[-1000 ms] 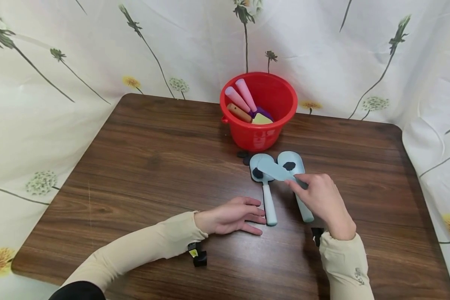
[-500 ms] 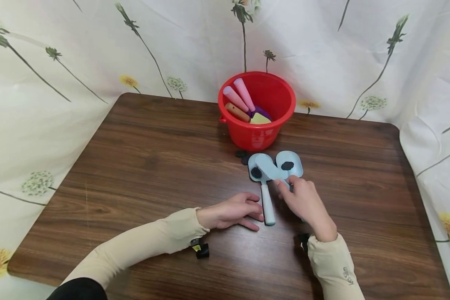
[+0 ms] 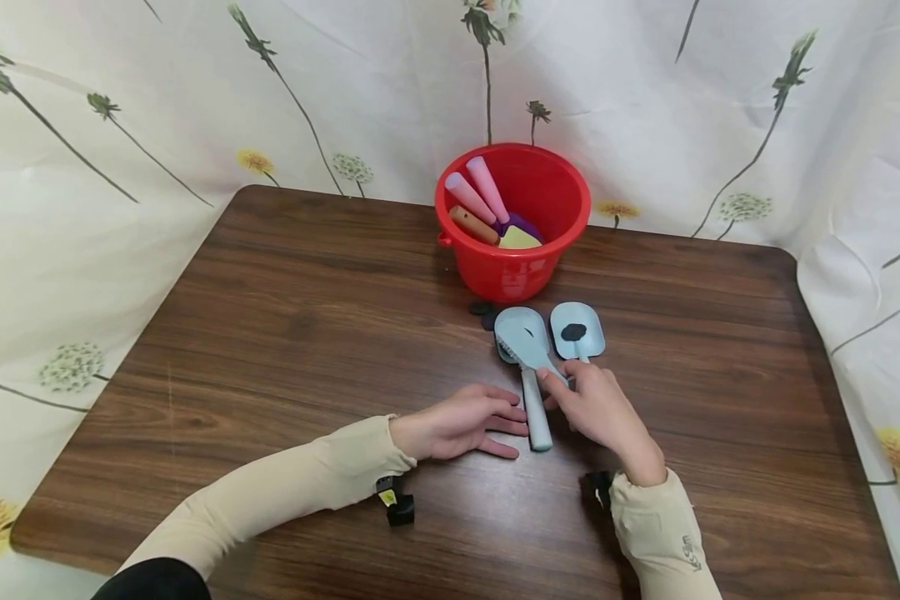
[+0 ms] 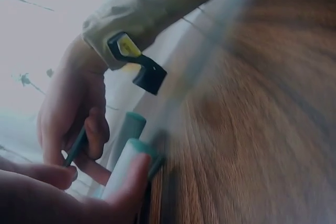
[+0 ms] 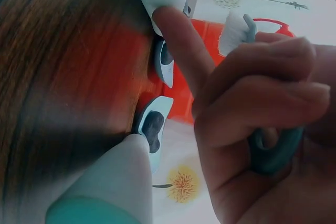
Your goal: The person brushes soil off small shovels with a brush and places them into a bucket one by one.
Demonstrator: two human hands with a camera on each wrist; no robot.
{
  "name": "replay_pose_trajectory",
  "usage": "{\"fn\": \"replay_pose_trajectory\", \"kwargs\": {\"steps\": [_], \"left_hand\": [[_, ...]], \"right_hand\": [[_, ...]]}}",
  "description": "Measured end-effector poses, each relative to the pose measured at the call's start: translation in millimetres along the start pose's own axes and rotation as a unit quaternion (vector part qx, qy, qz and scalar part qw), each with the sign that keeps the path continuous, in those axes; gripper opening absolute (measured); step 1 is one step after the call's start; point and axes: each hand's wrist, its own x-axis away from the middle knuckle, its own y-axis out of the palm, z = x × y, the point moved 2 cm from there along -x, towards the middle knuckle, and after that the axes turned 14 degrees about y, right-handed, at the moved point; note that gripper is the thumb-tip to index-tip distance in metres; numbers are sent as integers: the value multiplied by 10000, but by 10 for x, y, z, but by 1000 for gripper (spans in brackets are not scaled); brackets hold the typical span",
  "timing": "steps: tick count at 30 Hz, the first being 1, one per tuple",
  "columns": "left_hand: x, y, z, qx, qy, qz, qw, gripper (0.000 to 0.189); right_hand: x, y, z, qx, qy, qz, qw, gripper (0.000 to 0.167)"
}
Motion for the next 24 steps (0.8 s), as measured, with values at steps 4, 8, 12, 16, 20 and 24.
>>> {"fn": "replay_pose_trajectory", "kwargs": {"steps": [4,8,12,16,20,24], "left_hand": [[4,7,5,215,-39,10,9998,15],[1,7,-1,489,-61,48,9988,13],[-15,-3,-8,514,-68,67,9986,11],[-30,-10,-7,449,-101,-14,9989,12],[-38,-11,-4,369,-134,-92,9992,12],[-43,-20,-4,220,-148,-118,9996,11]], "right_hand": [[7,-16,-13,-75,-26,-84,9999,35],[21,-39,-37,-143,-83,-197,9997,37],[33,-67,-55,-131,-77,-235,9996,37],[42,-102,-50,-75,-53,-188,9998,36],[49,-132,-37,14,-92,-94,9999,35],[50,-150,-31,54,-180,-4,9998,34]]}}
